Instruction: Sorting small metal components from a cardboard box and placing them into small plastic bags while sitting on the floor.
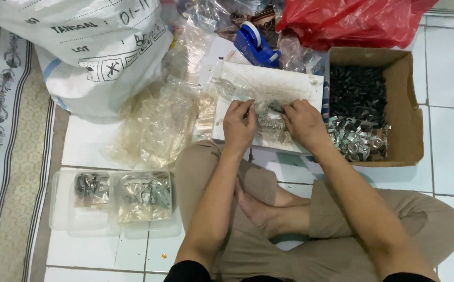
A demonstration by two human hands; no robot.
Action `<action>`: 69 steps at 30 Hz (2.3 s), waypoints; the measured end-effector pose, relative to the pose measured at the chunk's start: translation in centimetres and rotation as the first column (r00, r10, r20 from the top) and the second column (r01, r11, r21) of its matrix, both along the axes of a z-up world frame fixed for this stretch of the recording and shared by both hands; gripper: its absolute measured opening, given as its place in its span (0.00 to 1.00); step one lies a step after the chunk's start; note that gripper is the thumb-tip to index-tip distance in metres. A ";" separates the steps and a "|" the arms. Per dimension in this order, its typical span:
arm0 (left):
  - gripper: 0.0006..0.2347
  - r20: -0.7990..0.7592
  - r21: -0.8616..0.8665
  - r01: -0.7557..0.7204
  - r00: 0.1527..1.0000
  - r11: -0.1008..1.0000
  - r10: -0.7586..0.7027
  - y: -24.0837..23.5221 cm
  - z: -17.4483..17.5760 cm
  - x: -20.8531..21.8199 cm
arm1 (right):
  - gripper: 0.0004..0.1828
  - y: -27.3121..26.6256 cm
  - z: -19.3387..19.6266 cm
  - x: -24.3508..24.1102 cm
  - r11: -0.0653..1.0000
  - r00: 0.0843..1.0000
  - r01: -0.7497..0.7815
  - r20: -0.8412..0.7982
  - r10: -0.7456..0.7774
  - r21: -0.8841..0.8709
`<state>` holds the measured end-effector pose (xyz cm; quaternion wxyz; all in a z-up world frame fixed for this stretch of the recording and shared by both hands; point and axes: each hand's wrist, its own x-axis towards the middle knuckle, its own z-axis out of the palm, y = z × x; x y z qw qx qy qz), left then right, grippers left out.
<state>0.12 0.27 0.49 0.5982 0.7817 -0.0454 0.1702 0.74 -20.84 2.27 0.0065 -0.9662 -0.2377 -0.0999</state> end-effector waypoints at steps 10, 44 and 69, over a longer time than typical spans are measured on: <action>0.07 0.058 0.051 -0.096 0.994 0.994 0.093 -0.1 -0.3 0.3 | 0.04 -0.5 -1.7 0.9 1.000 0.990 0.017 0.137 -0.020 0.025; 0.08 -0.011 -0.140 -0.079 0.997 0.987 0.078 0.2 -0.2 0.7 | 0.23 2.3 -2.7 3.1 0.215 0.872 0.471 -0.489 0.035 0.856; 0.08 -0.065 -0.132 -0.097 0.994 0.987 0.089 -0.2 -0.6 0.4 | 0.17 3.8 -4.8 1.1 0.652 0.786 0.609 -0.453 -0.419 0.452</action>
